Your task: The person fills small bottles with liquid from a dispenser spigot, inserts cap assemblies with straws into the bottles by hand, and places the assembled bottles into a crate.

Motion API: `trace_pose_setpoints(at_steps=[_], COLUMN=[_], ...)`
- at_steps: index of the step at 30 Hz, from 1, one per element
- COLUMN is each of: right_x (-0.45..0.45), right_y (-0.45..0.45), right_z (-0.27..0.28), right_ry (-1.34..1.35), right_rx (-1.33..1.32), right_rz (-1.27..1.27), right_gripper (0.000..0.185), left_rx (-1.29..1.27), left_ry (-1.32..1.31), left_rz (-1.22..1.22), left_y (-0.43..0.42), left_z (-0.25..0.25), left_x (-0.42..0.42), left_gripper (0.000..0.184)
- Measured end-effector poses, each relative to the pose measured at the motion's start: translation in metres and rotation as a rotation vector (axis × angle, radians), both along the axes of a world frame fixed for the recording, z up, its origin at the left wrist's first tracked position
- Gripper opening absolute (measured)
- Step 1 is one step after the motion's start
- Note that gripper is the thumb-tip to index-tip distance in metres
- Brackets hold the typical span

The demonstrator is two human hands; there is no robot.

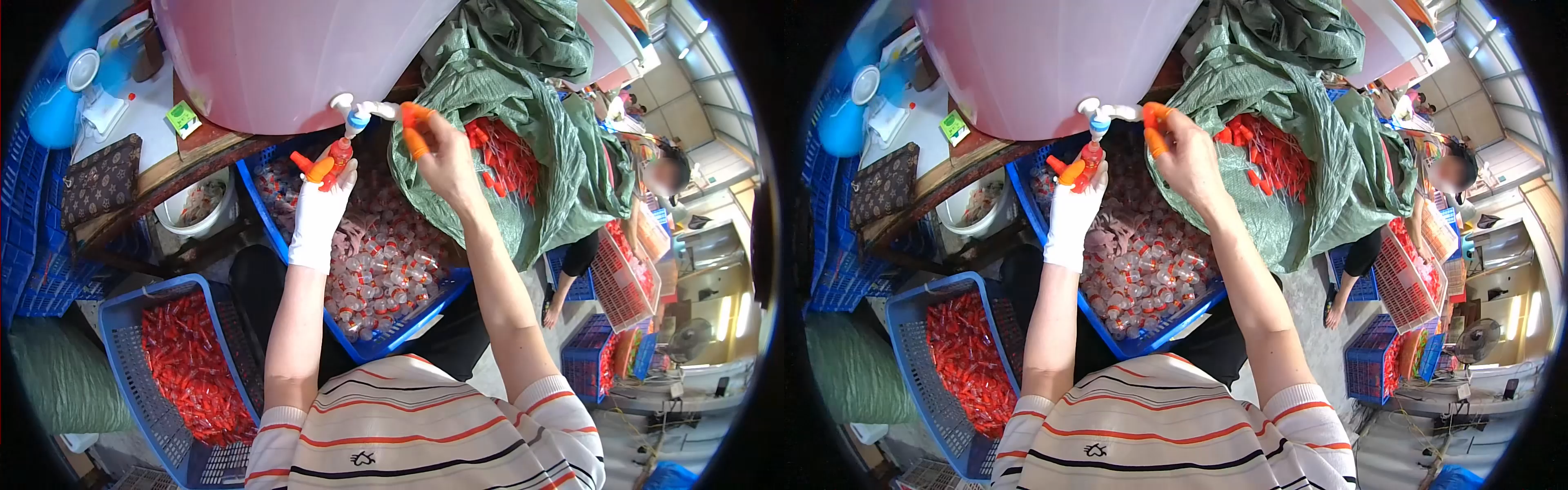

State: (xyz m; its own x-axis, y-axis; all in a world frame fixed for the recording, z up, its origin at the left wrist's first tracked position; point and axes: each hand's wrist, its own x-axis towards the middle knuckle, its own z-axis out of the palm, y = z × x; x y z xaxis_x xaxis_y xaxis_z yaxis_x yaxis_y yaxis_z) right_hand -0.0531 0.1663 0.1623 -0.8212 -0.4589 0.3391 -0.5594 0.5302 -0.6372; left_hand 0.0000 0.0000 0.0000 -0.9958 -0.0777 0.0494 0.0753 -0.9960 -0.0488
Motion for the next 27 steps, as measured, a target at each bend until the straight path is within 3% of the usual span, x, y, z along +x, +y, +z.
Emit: trace_pose_setpoints(at_steps=[2, 5, 6, 8, 13, 15, 17, 19, 21, 23, 25, 27], right_x=[0.007, 0.016, 0.017, 0.020, 0.016, 0.015, 0.013, 0.012, 0.015, 0.016, 0.025, 0.026], right_y=[0.002, 0.012, 0.011, 0.008, 0.008, 0.012, 0.018, 0.023, 0.026, 0.031, 0.032, 0.034], right_z=[0.003, 0.006, 0.003, -0.002, -0.021, -0.024, -0.033, -0.051, -0.062, -0.065, -0.048, -0.056], right_ry=[-0.009, -0.347, -0.391, -0.437, -0.508, -0.519, -0.508, -0.547, -0.677, -0.433, -0.105, 0.064], right_rx=[-0.170, -0.472, -0.501, -0.474, -0.421, -0.265, -0.106, -0.228, -0.411, -0.153, 0.174, 0.224], right_rz=[0.015, 0.222, 0.264, 0.244, 0.292, 0.315, 0.356, 0.418, 0.460, 0.405, 0.328, 0.350], right_gripper=[0.034, 0.031, 0.028, 0.029, 0.030, 0.027, 0.025, 0.022, 0.023, 0.025, 0.024, 0.019], left_rx=[-0.079, 0.170, 0.046, -0.202, -0.092, -0.116, -0.116, -0.136, -0.599, -0.856, -0.904, -1.054], left_ry=[-0.104, 0.047, -0.034, -0.200, -0.057, -0.016, -0.140, -0.162, -0.149, -0.202, -0.311, -0.312], left_rz=[0.036, -0.094, -0.060, 0.012, -0.174, -0.195, -0.202, -0.242, -0.109, -0.032, -0.031, 0.038], left_y=[0.003, 0.026, 0.029, 0.040, 0.039, 0.037, 0.037, 0.034, 0.034, 0.030, 0.028, 0.029], left_z=[0.002, -0.026, -0.022, -0.014, -0.019, -0.013, 0.000, 0.007, 0.014, 0.023, 0.031, 0.028], left_x=[0.003, 0.005, 0.008, 0.018, 0.031, 0.033, 0.042, 0.045, 0.049, 0.053, 0.054, 0.053], left_gripper=[0.039, 0.036, 0.037, 0.040, 0.039, 0.040, 0.040, 0.038, 0.035, 0.033, 0.033, 0.035])
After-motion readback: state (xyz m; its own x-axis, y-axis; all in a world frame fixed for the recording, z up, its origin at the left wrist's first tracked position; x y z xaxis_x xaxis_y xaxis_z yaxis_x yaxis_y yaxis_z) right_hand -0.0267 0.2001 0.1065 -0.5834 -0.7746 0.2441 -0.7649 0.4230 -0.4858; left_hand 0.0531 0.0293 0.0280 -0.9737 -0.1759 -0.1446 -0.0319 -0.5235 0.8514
